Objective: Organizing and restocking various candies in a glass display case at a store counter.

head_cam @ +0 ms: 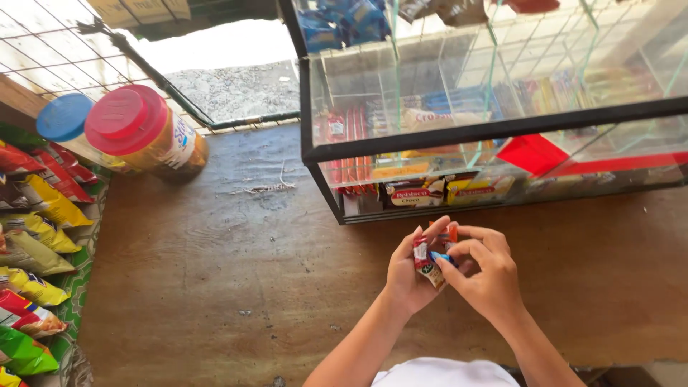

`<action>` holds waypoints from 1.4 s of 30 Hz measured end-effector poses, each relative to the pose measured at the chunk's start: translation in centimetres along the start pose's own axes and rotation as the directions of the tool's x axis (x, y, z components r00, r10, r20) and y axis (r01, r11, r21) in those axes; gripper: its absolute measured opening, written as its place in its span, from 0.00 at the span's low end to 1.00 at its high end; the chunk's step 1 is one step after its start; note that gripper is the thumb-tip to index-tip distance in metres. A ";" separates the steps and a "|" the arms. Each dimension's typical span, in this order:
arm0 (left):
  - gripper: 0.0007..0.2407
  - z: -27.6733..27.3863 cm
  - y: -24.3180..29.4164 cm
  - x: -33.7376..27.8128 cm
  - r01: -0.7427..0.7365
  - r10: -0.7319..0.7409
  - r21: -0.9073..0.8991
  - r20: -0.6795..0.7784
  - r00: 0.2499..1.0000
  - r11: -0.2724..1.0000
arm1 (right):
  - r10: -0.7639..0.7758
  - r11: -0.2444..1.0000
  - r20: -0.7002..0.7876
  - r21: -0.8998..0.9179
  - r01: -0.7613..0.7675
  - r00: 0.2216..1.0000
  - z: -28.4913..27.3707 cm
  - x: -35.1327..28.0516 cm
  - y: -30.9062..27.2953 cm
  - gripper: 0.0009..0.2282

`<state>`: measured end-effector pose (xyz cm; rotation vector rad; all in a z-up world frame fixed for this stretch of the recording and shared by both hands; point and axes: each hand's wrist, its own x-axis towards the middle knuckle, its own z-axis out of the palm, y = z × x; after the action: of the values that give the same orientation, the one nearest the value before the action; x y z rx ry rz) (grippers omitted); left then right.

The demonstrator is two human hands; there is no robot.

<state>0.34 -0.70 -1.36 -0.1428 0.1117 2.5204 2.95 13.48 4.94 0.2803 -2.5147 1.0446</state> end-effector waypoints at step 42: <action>0.21 1.4 2.9 -0.5 0.017 -0.004 -0.167 0.075 0.997 0.986 | -0.239 0.906 0.013 0.362 0.218 0.971 -7.2 7.0 -1.7 0.01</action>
<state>-1.05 -3.15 0.22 -0.1168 -0.1304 2.5194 -0.69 17.27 13.67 0.7020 -2.2533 1.4069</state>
